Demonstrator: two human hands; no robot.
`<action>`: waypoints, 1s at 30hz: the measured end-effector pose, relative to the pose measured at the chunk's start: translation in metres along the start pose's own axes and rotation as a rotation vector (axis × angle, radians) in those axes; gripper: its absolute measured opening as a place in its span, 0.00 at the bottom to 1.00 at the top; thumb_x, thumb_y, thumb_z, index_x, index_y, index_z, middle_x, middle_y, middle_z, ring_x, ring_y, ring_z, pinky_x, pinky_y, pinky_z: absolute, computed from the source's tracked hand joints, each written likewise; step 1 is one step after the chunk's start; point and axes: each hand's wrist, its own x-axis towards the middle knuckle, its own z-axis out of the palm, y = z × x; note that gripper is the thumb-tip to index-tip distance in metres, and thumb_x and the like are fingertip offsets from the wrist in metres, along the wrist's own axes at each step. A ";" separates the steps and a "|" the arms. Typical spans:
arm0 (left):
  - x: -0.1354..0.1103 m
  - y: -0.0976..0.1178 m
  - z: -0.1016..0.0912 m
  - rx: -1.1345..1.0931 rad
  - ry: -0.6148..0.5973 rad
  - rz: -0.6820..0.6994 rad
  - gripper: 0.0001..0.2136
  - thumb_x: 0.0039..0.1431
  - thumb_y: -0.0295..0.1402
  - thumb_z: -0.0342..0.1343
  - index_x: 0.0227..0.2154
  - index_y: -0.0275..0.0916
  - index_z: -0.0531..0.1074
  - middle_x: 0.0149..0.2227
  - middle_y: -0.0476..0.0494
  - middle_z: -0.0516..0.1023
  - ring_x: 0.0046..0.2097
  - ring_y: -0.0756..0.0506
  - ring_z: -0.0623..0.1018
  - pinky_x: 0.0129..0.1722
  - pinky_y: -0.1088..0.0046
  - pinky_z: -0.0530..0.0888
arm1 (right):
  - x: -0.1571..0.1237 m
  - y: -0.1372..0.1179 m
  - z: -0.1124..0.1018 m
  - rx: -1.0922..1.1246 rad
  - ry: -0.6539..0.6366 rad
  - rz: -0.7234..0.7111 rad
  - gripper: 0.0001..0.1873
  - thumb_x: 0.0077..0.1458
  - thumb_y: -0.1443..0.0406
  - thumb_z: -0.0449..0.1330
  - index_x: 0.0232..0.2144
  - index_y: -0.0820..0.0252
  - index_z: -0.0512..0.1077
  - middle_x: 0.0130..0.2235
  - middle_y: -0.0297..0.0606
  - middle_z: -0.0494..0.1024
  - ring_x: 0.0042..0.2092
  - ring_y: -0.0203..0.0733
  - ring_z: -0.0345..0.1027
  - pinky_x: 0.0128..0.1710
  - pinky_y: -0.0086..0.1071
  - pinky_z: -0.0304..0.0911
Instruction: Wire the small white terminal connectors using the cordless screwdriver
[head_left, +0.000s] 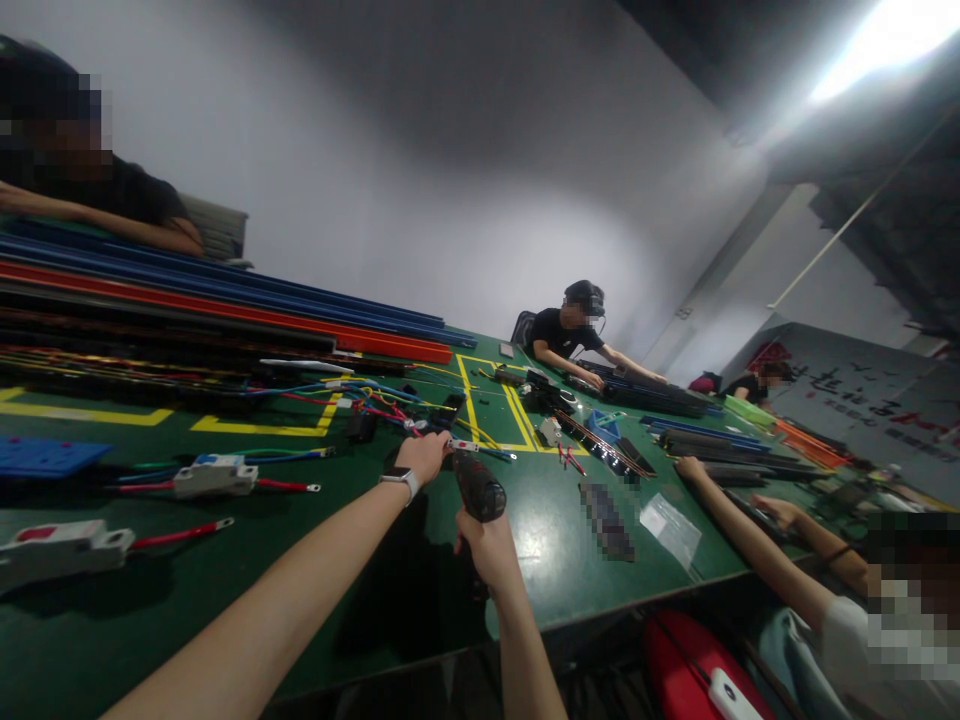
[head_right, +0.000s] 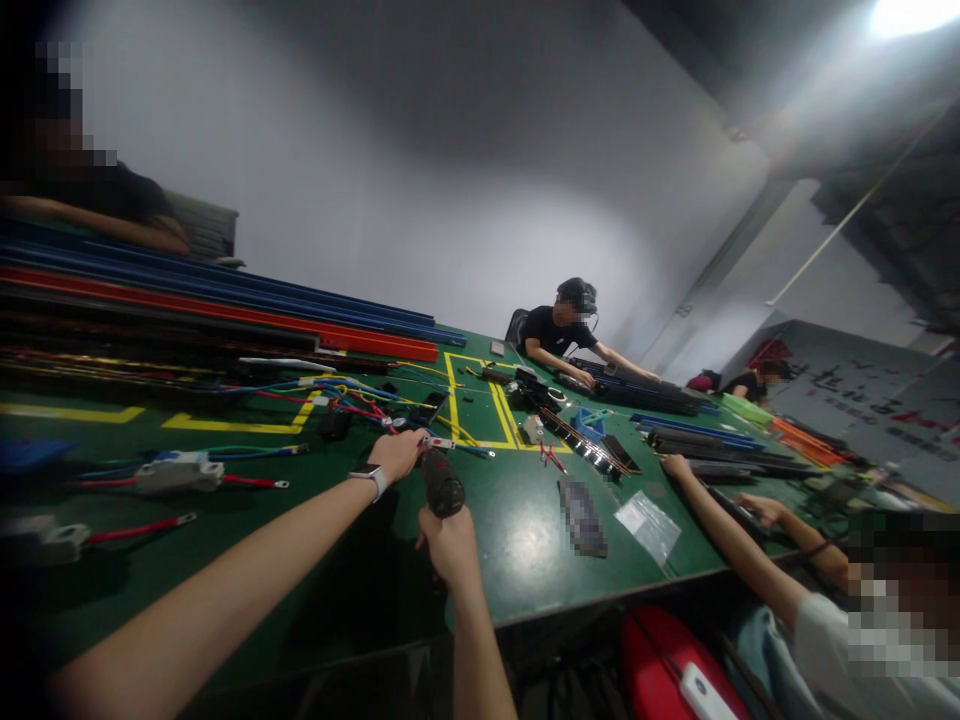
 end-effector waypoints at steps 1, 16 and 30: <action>0.000 0.000 0.000 0.000 -0.001 -0.003 0.19 0.69 0.44 0.38 0.51 0.45 0.69 0.46 0.36 0.79 0.44 0.40 0.79 0.43 0.63 0.69 | 0.000 -0.001 0.000 -0.011 0.000 0.005 0.10 0.52 0.64 0.54 0.21 0.59 0.69 0.19 0.33 0.72 0.24 0.38 0.67 0.27 0.28 0.58; 0.007 -0.005 0.009 0.012 0.012 0.020 0.18 0.69 0.44 0.39 0.51 0.46 0.69 0.44 0.37 0.79 0.45 0.39 0.79 0.45 0.62 0.70 | 0.000 0.005 0.002 -0.008 0.040 -0.043 0.08 0.52 0.65 0.53 0.23 0.60 0.68 0.20 0.33 0.71 0.24 0.38 0.67 0.25 0.28 0.57; 0.010 -0.008 0.013 0.017 0.016 0.022 0.16 0.69 0.42 0.40 0.51 0.46 0.69 0.45 0.37 0.78 0.46 0.39 0.79 0.45 0.61 0.70 | 0.000 0.002 0.002 -0.006 0.031 -0.029 0.09 0.51 0.63 0.54 0.23 0.60 0.70 0.19 0.33 0.72 0.23 0.38 0.66 0.25 0.29 0.56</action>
